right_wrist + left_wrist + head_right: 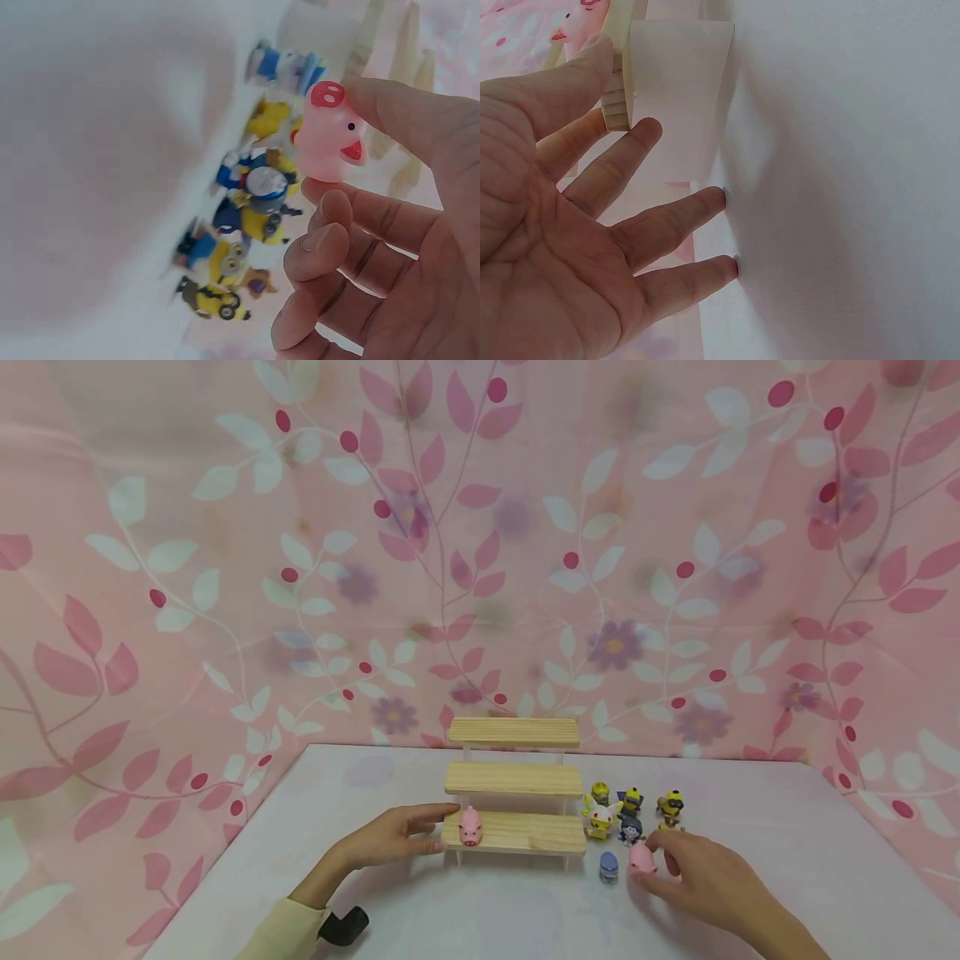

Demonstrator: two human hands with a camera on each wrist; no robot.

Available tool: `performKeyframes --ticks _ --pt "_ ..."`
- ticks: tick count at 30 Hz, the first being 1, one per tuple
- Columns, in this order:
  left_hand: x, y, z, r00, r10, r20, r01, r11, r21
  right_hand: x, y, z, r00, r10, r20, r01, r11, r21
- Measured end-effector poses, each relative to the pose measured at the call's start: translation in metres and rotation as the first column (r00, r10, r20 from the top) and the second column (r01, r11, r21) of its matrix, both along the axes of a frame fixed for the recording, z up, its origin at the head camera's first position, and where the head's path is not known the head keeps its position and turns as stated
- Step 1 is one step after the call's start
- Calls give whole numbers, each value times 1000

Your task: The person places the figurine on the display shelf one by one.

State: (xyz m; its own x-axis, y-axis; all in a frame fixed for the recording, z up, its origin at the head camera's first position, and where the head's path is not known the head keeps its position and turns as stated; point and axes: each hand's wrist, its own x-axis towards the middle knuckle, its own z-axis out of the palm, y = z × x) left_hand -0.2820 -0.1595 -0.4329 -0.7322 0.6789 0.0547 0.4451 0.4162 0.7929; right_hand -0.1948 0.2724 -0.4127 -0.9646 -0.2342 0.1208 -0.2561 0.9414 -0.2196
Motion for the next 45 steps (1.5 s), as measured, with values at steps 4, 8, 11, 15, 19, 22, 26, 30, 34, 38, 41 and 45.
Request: performKeyframes --ticks 4,8,11,15,19,22,26,30,34,38,41,45 --pt "1 0 0 1000 9 4 -9 1000 -10 3 -7 6 999 16 -32 -16 1000 1" --pt "1 1 0 1000 13 5 -13 1000 -15 5 -14 11 998 31 -58 -31 1000 -3" --pt "2 1 0 1000 10 2 -10 1000 -13 6 -19 15 995 45 -89 -46 999 -7" --pt "2 0 0 1000 11 0 -11 1000 -16 6 -24 16 987 70 -143 -74 997 -22" --pt "2 -1 1 1000 18 2 -18 1000 -20 5 -29 16 977 92 -193 -100 994 -32" --pt "1 -1 1 1000 18 -6 -18 1000 -21 5 -33 17 973 92 -210 -102 994 -38" --pt "0 -1 0 1000 9 -17 -9 1000 -17 3 -39 19 973 99 -208 -110 993 -37" --pt "0 0 -1 1000 3 -14 -3 1000 -6 -2 -44 21 970 129 -205 -139 989 -38" --pt "1 1 -1 1000 2 -11 -2 1000 -6 -6 -50 22 956 174 -237 -192 980 -53" --pt "0 0 -1 1000 1 -12 -1 1000 -11 -11 -57 22 945 205 -256 -225 973 -52" --pt "0 0 -2 1000 -1 -17 1 1000 -14 -16 -63 21 944 217 -249 -237 970 -52" --pt "-1 0 -3 1000 1 -22 -1 1000 -19 -22 -71 20 943 238 -234 -261 963 -72"
